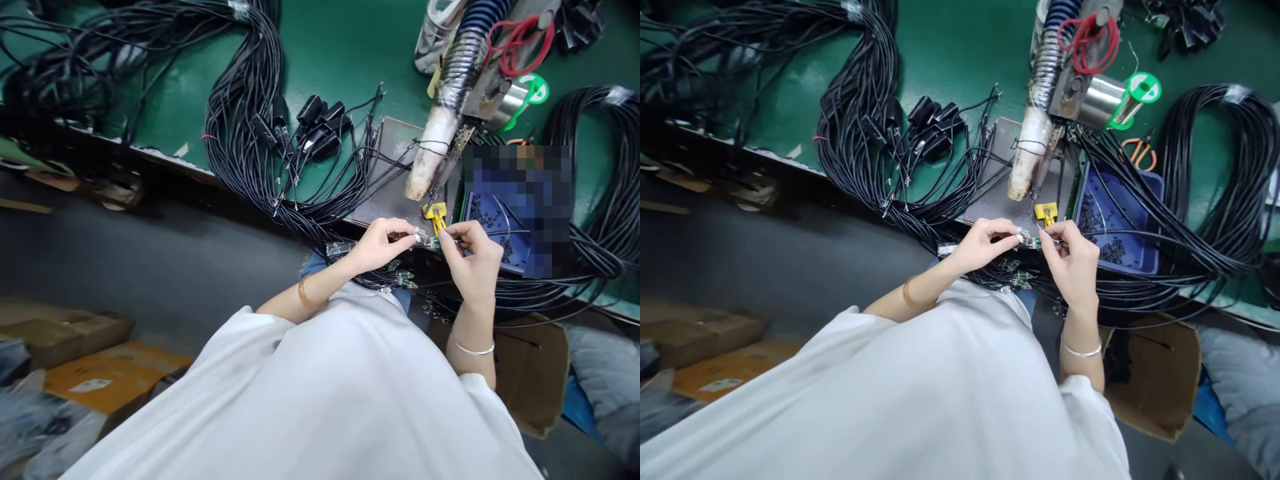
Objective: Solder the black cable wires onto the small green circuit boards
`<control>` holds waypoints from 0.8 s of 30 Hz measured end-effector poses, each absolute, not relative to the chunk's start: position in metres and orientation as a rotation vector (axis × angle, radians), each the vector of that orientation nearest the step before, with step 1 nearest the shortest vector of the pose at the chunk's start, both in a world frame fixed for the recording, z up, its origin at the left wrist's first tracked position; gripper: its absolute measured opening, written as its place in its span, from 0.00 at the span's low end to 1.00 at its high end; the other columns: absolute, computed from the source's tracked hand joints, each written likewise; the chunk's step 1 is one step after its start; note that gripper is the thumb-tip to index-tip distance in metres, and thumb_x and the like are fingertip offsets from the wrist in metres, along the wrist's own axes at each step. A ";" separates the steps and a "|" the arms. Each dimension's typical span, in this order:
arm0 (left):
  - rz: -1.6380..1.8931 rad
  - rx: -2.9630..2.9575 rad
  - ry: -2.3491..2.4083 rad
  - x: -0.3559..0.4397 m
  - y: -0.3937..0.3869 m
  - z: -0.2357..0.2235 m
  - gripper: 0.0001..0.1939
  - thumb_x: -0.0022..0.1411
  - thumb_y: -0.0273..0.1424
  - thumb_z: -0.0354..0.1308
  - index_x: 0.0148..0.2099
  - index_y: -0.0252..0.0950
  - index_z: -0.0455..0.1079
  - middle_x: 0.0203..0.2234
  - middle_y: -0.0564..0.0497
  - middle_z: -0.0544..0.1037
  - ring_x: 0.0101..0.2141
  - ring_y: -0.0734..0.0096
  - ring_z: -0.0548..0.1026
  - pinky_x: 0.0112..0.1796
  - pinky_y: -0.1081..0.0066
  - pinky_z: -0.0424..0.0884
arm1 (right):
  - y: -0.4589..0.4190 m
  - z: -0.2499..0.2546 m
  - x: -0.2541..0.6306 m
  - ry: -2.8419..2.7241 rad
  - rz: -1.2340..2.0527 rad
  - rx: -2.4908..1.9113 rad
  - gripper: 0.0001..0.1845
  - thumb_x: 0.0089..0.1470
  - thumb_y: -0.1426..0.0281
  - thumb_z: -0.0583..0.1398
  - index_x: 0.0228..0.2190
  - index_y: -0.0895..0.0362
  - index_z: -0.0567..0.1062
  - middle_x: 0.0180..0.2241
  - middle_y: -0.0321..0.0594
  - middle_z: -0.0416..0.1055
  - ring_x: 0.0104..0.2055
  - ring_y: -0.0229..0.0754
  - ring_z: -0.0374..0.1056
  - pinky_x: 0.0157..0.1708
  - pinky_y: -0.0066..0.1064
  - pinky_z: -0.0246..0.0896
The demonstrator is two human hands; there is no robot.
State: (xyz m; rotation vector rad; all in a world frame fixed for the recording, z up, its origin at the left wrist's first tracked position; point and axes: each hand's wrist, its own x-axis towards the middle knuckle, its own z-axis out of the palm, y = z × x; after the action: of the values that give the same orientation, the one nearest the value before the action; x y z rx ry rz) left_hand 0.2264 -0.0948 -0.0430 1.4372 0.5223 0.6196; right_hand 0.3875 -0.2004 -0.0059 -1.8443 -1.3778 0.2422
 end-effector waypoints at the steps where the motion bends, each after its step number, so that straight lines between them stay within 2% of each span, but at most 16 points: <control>1: 0.610 1.402 0.529 0.227 -0.095 -0.043 0.14 0.61 0.37 0.64 0.35 0.28 0.79 0.29 0.48 0.78 0.28 0.76 0.73 0.33 0.75 0.70 | -0.199 -0.006 0.388 -1.395 0.231 -1.846 0.08 0.60 0.64 0.62 0.32 0.54 0.73 0.27 0.31 0.72 0.25 0.32 0.64 0.27 0.25 0.61; 4: 0.579 1.254 0.544 0.228 -0.099 -0.046 0.16 0.60 0.38 0.64 0.43 0.29 0.78 0.30 0.48 0.79 0.26 0.77 0.73 0.32 0.75 0.73 | -0.197 -0.007 0.390 -1.431 0.214 -1.849 0.07 0.60 0.64 0.62 0.32 0.54 0.73 0.27 0.31 0.73 0.24 0.31 0.64 0.27 0.24 0.60; 6: 0.595 1.206 0.558 0.229 -0.102 -0.049 0.19 0.60 0.37 0.65 0.49 0.30 0.76 0.26 0.51 0.77 0.23 0.80 0.71 0.28 0.76 0.71 | -0.196 -0.009 0.391 -1.458 0.205 -1.845 0.07 0.61 0.65 0.62 0.33 0.54 0.73 0.27 0.31 0.73 0.24 0.31 0.63 0.27 0.24 0.60; 8: 0.657 1.224 0.573 0.229 -0.105 -0.051 0.20 0.60 0.37 0.65 0.50 0.31 0.75 0.24 0.53 0.75 0.22 0.80 0.70 0.26 0.78 0.68 | -0.195 -0.010 0.392 -1.483 0.194 -1.836 0.07 0.61 0.65 0.61 0.33 0.54 0.73 0.27 0.31 0.73 0.23 0.30 0.63 0.27 0.23 0.60; 11: 0.798 1.334 0.608 0.228 -0.110 -0.051 0.15 0.62 0.37 0.64 0.45 0.32 0.77 0.28 0.50 0.77 0.26 0.78 0.72 0.28 0.77 0.69 | -0.194 -0.010 0.394 -1.515 0.182 -1.829 0.07 0.62 0.64 0.61 0.33 0.54 0.73 0.27 0.31 0.73 0.23 0.31 0.64 0.27 0.23 0.60; 14: 0.895 1.540 0.636 0.227 -0.115 -0.048 0.10 0.63 0.35 0.62 0.39 0.32 0.79 0.27 0.50 0.76 0.26 0.79 0.69 0.28 0.76 0.65 | -0.195 -0.010 0.394 -1.545 0.186 -1.846 0.07 0.62 0.63 0.60 0.34 0.54 0.73 0.28 0.32 0.74 0.23 0.31 0.65 0.28 0.24 0.61; 21: 0.861 1.736 0.593 0.229 -0.110 -0.041 0.10 0.63 0.31 0.59 0.31 0.32 0.74 0.25 0.52 0.71 0.25 0.79 0.64 0.28 0.74 0.60 | -0.196 -0.009 0.394 -1.602 0.174 -1.865 0.09 0.63 0.63 0.59 0.34 0.54 0.75 0.29 0.34 0.76 0.25 0.34 0.69 0.29 0.26 0.63; 24: 0.795 1.667 0.573 0.231 -0.105 -0.041 0.10 0.63 0.32 0.59 0.31 0.31 0.74 0.26 0.51 0.70 0.25 0.79 0.63 0.27 0.74 0.59 | -0.201 -0.007 0.389 -1.527 0.164 -1.838 0.08 0.64 0.64 0.59 0.36 0.54 0.76 0.37 0.38 0.79 0.25 0.34 0.70 0.28 0.29 0.66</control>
State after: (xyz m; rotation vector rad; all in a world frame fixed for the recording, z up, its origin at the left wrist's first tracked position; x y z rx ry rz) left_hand 0.2308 -0.1052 -0.0406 1.6672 0.5733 0.7953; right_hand 0.3891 -0.2008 -0.0069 -1.8382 -1.5268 0.1643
